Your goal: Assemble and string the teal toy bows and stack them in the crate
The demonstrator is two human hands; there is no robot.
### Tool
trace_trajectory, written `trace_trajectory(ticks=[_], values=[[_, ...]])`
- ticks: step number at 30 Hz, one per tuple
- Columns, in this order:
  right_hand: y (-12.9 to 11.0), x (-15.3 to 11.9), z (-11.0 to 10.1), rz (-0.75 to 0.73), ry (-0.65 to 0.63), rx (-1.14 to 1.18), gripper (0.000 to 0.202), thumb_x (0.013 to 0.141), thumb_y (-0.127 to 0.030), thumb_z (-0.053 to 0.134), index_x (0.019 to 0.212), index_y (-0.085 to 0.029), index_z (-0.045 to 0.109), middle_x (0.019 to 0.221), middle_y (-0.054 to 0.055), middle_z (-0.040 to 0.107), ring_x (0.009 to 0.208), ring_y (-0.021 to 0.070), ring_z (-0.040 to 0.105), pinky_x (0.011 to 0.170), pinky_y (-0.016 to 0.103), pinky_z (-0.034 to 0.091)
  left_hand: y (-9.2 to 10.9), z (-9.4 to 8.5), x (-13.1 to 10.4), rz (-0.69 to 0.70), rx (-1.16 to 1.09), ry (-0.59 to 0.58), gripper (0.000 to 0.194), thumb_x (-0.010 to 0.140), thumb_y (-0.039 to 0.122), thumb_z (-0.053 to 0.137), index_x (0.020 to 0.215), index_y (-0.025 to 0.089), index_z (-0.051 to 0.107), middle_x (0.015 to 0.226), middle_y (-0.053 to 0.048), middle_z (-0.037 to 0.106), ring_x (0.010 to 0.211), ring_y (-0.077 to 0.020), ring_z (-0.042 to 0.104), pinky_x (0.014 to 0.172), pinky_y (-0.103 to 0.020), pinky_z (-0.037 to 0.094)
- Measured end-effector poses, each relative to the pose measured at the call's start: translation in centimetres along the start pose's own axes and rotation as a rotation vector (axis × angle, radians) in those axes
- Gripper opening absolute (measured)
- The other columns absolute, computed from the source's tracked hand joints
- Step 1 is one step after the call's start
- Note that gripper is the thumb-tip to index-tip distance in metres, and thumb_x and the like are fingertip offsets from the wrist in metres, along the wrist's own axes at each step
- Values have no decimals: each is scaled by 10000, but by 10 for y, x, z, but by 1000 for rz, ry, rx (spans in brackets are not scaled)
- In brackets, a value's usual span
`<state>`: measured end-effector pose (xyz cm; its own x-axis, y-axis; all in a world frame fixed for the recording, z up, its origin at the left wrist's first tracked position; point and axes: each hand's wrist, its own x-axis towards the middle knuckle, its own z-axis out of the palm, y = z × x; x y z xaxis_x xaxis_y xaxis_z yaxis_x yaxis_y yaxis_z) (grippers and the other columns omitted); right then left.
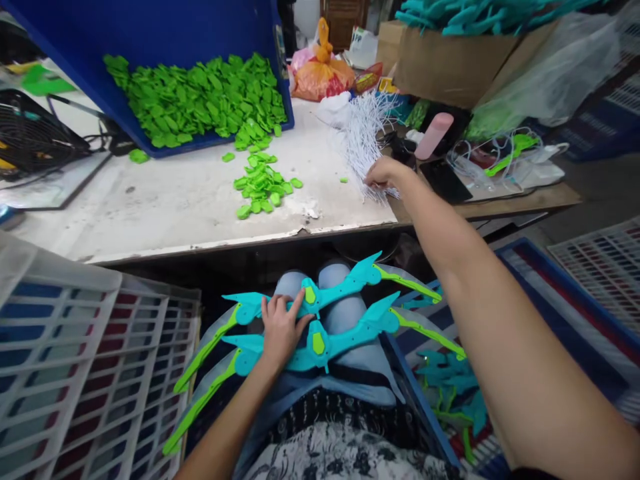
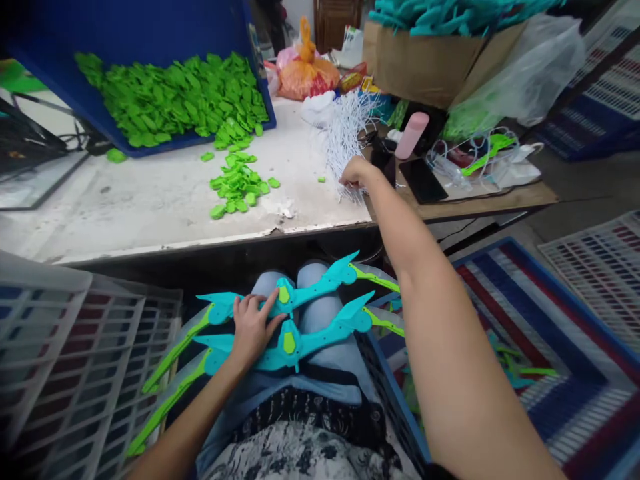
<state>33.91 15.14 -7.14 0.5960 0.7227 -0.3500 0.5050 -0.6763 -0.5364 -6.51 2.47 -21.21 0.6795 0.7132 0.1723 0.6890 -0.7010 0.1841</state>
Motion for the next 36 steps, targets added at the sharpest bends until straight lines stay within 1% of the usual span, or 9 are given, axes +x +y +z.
trace_trajectory(ticks=[4, 9, 14, 18, 20, 23, 27, 31, 36], values=[[39, -37, -10, -78, -166, 242, 229, 605, -198, 828, 593, -115, 615, 493, 15, 567, 470, 98, 517, 417, 199, 393, -4, 1, 2, 8, 5, 2, 539, 837, 454, 568, 1328, 242, 501, 1027, -117, 557, 1061, -305, 443, 1060, -550, 191], [134, -138, 9, -18, -433, 522, 336, 476, -337, 872, 617, -128, 651, 555, 33, 633, 438, 81, 509, 357, 171, 341, -7, 3, 3, 27, 14, 12, 541, 844, 457, 553, 1325, 214, 505, 1019, -133, 556, 1086, -320, 434, 1048, -560, 196], [223, -248, 26, 166, -462, 628, 330, 505, -406, 822, 600, -142, 648, 526, -1, 612, 419, 66, 475, 371, 175, 340, -6, -12, 6, 57, -65, 48, 502, 817, 442, 591, 1256, 200, 564, 1168, -170, 514, 1229, -374, 343, 1023, -588, 209], [279, -321, 37, 273, -477, 673, 331, 570, -439, 779, 647, -144, 648, 484, -17, 569, 416, 76, 467, 384, 187, 359, 27, -38, 1, 167, -316, 160, 349, 806, 343, 622, 1113, 177, 631, 1158, -147, 555, 1171, -315, 444, 1001, -479, 325], [299, -348, 50, 295, -343, 707, 353, 594, -470, 758, 675, -148, 640, 486, -17, 565, 422, 87, 474, 385, 199, 371, 60, -43, -5, 266, -529, -2, 246, 833, 294, 591, 1040, 176, 650, 1017, -107, 623, 1013, -247, 547, 921, -389, 408], [314, -374, 76, 262, 86, 707, 355, 646, -498, 713, 710, -158, 631, 562, 10, 618, 472, 108, 528, 421, 213, 403, 119, -28, -14, 321, -845, -506, 211, 867, 297, 528, 953, 174, 676, 915, -63, 670, 869, -191, 599, 807, -297, 457], [314, -384, 112, 210, 539, 652, 311, 730, -474, 642, 773, -167, 649, 654, 37, 662, 529, 128, 569, 463, 233, 429, 184, 18, -17, 98, -1032, -1025, 287, 847, 359, 505, 796, 145, 690, 762, -47, 680, 706, -171, 606, 653, -252, 463], [311, -384, 133, 192, 703, 602, 272, 777, -438, 609, 804, -171, 654, 671, 38, 674, 539, 141, 586, 500, 256, 459, 216, 51, -15, -174, -1125, -1082, 288, 791, 381, 558, 749, 122, 679, 667, -36, 639, 601, -139, 563, 566, -228, 438], [319, -382, 144, 150, 734, 498, 270, 811, -435, 586, 826, -177, 664, 689, 39, 682, 594, 163, 624, 565, 277, 493, 229, 63, -12, -372, -1191, -1094, 251, 736, 362, 632, 726, 116, 680, 562, 7, 566, 498, -90, 461, 510, -210, 402]])
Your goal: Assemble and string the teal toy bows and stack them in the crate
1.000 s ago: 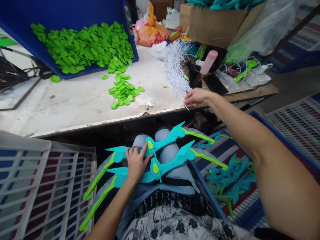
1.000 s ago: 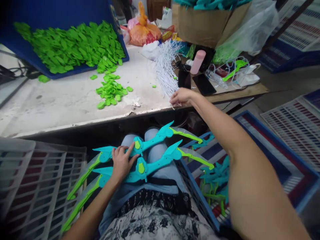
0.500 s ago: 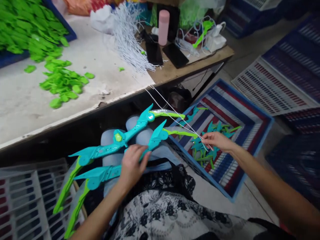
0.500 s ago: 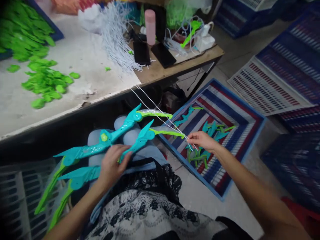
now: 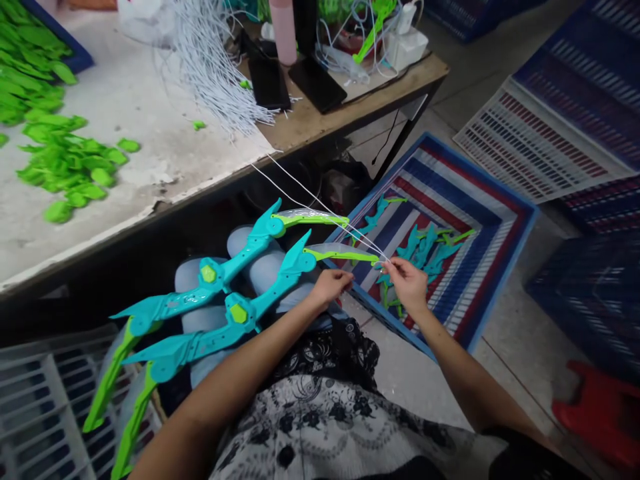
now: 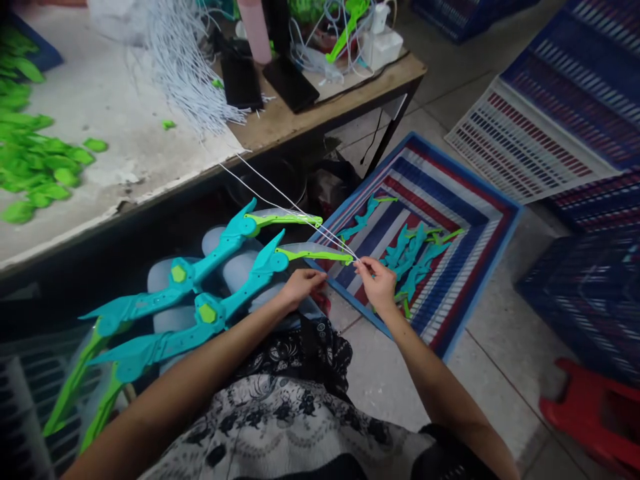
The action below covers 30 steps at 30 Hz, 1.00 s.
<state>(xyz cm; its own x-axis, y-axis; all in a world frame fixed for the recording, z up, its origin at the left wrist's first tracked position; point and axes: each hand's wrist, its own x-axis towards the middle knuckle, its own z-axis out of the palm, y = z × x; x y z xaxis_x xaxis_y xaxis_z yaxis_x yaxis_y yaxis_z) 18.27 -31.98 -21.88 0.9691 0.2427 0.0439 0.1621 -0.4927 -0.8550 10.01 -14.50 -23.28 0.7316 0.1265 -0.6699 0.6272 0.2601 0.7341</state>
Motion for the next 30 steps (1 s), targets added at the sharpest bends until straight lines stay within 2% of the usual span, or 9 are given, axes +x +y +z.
trace_trajectory(ticks=[5, 7, 11, 19, 23, 26, 30], values=[[8, -2, 0, -46, 10, -42, 266, 824, -433, 576, 841, -183, 667, 693, 34, 682, 608, 164, 629, 620, 288, 505, 6, 7, 4, -56, -77, -6, 149, 763, 252, 626, 741, 112, 670, 557, 11, 574, 502, -79, 484, 522, -196, 403], [7, -4, 0, -77, -26, -88, 253, 835, -423, 563, 843, -192, 666, 711, 33, 684, 632, 166, 631, 649, 289, 502, 9, 11, 7, -81, -104, -19, 129, 799, 190, 579, 840, 107, 669, 587, 1, 602, 510, -79, 516, 539, -193, 417], [3, -8, -1, -97, -112, -170, 252, 862, -429, 518, 849, -217, 654, 754, 34, 684, 669, 175, 629, 685, 297, 494, 14, 18, 16, -103, -164, -76, 248, 843, 102, 486, 1050, 110, 622, 645, -16, 637, 539, -86, 571, 561, -199, 434], [1, -13, -6, -125, -235, -173, 241, 861, -424, 512, 834, -238, 663, 855, 50, 679, 750, 190, 616, 691, 301, 480, 13, 29, 35, -81, -313, -230, 87, 795, 141, 597, 761, 78, 646, 702, -67, 656, 572, -96, 590, 597, -221, 448], [6, -6, 1, 0, -176, -108, 273, 831, -447, 545, 872, -206, 666, 816, 49, 687, 688, 182, 619, 671, 300, 484, 8, 32, 42, -71, -360, -265, 150, 752, 222, 688, 777, 78, 656, 706, -74, 664, 592, -107, 598, 641, -246, 467], [11, 4, 7, 73, -173, -12, 300, 797, -461, 574, 862, -186, 676, 786, 51, 687, 689, 184, 623, 666, 300, 494, 8, 34, 45, -50, -398, -296, 201, 692, 221, 745, 787, 71, 652, 688, -61, 659, 604, -108, 602, 654, -241, 470], [15, 14, 11, 127, -81, 58, 308, 749, -480, 612, 822, -193, 697, 896, 67, 689, 715, 184, 614, 644, 303, 504, 10, 40, 47, -26, -294, -241, 182, 702, 209, 728, 779, 77, 630, 667, -42, 644, 604, -109, 598, 666, -252, 480]])
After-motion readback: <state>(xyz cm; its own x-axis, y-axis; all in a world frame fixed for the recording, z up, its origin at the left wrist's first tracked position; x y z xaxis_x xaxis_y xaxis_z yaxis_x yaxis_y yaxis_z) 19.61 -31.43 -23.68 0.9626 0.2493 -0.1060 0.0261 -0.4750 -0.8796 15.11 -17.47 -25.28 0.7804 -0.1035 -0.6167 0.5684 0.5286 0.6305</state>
